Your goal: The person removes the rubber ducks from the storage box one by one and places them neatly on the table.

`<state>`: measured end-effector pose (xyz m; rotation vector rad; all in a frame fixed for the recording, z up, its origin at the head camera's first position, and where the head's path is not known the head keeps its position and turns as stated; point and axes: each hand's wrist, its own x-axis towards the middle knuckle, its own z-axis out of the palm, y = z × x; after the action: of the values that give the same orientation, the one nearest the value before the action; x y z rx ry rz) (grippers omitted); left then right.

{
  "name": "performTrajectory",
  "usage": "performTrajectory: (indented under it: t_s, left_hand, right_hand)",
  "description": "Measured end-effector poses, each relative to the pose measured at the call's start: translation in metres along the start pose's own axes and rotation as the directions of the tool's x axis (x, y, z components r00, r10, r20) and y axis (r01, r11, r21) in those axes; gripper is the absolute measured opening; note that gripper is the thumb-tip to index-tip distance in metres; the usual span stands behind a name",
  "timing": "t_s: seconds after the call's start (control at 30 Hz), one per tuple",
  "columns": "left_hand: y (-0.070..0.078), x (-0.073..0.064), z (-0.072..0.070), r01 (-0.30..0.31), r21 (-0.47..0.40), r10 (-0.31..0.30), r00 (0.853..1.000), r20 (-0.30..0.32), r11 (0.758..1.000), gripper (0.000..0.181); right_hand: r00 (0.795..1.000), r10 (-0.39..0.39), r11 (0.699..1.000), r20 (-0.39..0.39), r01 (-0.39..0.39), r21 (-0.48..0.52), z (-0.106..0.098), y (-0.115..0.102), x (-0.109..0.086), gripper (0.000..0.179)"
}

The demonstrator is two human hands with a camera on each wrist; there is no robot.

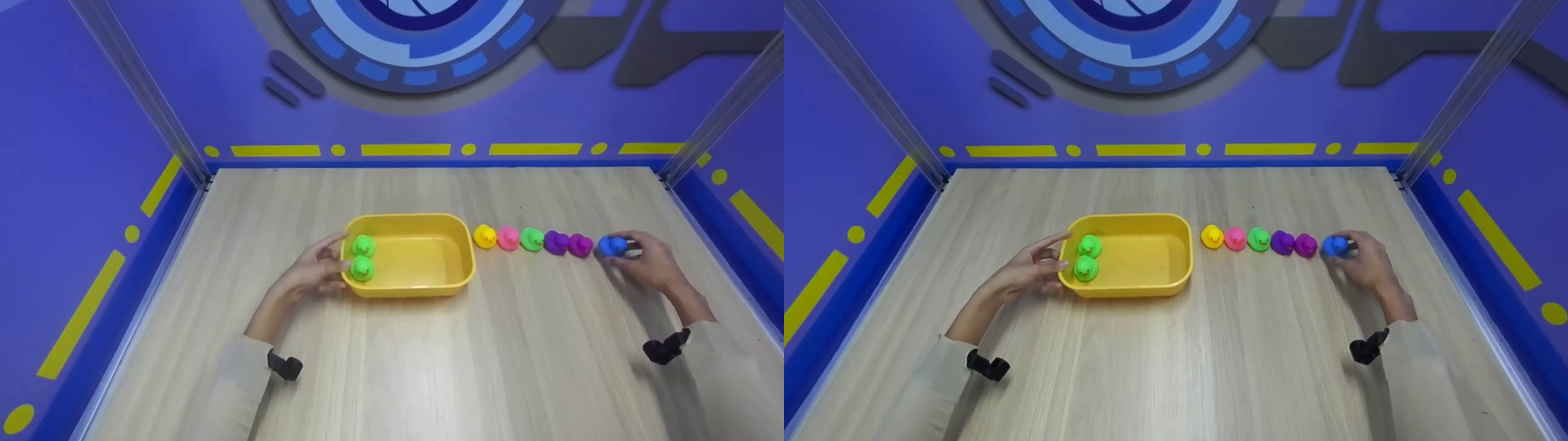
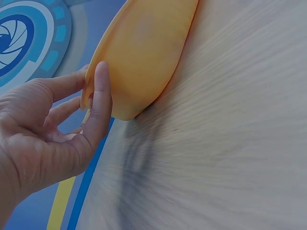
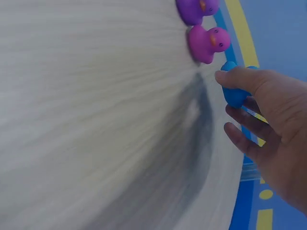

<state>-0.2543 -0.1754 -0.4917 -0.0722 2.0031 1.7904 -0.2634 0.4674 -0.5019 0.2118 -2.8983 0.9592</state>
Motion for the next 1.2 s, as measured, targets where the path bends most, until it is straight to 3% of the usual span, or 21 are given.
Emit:
performTrajectory:
  t_s: [0.17,0.47,1.2]
  left_hand:
    - [0.000,-0.001,-0.001,0.007,-0.017,-0.007,1.000,-0.005,1.000,0.077]
    - [-0.001,-0.001,-0.004,0.011,-0.007,-0.011,1.000,-0.012,1.000,0.077]
    - [-0.002,0.000,-0.001,-0.020,0.031,0.020,1.000,-0.010,0.999,0.076]
  right_hand:
    - [0.998,0.035,0.999,0.057,-0.033,-0.041,0.011,0.004,0.001,0.051]
    - [0.994,0.042,0.999,0.103,-0.041,-0.017,0.017,0.002,0.008,0.050]
    - [0.999,0.031,0.999,0.045,-0.031,0.010,0.022,0.001,0.005,0.055]
